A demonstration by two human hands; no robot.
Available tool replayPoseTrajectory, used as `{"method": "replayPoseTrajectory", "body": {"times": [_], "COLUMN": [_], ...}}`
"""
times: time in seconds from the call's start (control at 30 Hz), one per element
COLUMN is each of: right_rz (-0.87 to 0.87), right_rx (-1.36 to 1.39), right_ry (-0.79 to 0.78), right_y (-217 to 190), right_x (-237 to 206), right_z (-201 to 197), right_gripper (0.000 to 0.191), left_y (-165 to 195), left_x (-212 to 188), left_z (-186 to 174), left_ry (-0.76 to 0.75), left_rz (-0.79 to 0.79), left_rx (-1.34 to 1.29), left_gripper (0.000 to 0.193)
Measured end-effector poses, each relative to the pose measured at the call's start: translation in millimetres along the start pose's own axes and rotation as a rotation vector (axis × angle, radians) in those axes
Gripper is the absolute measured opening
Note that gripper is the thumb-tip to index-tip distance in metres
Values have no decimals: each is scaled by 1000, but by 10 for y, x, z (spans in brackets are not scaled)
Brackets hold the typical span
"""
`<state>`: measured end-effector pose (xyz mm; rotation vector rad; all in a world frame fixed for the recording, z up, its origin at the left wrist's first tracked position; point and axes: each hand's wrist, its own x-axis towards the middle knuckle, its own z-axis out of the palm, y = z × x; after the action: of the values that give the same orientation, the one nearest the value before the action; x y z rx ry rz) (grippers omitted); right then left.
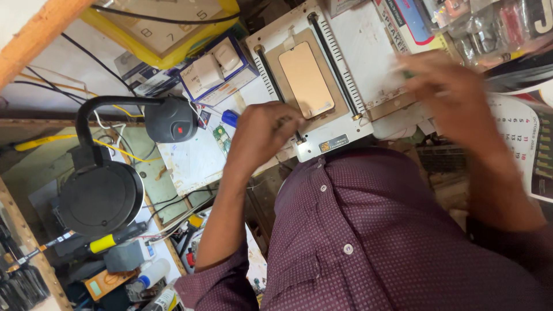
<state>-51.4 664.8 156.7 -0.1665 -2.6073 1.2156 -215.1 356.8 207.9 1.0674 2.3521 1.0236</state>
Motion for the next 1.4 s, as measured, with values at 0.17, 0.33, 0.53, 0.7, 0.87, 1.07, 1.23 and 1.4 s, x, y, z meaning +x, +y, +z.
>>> {"method": "replayPoseTrajectory", "body": {"times": [0.17, 0.33, 0.53, 0.7, 0.87, 1.07, 1.23, 1.4], "right_rz": [-148, -134, -38, -155, -163, -144, -81, 66], "right_rx": [77, 71, -30, 7, -102, -118, -7, 170], "right_ry": [-249, -373, -555, -593, -530, -582, -633, -737], "right_y": [-477, -530, -406, -404, -432, -400, -325, -285], "right_x": [341, 474, 505, 488, 457, 456, 471, 469], "right_z": [700, 876, 886, 901, 895, 886, 889, 897], "right_gripper": [39, 32, 37, 42, 32, 30, 32, 33], "left_y": [173, 87, -65, -63, -73, -187, -283, -371], "left_x": [67, 40, -33, -26, -24, -34, 19, 36], "left_z": [150, 201, 221, 247, 289, 262, 272, 353], "left_ry": [-70, -67, -37, -88, -67, -51, -104, -109], "left_rz": [41, -34, 40, -81, -15, 37, -28, -113], "left_rx": [75, 50, -108, -79, -47, -154, -271, -420], "left_gripper": [8, 12, 10, 10, 9, 13, 13, 15]}}
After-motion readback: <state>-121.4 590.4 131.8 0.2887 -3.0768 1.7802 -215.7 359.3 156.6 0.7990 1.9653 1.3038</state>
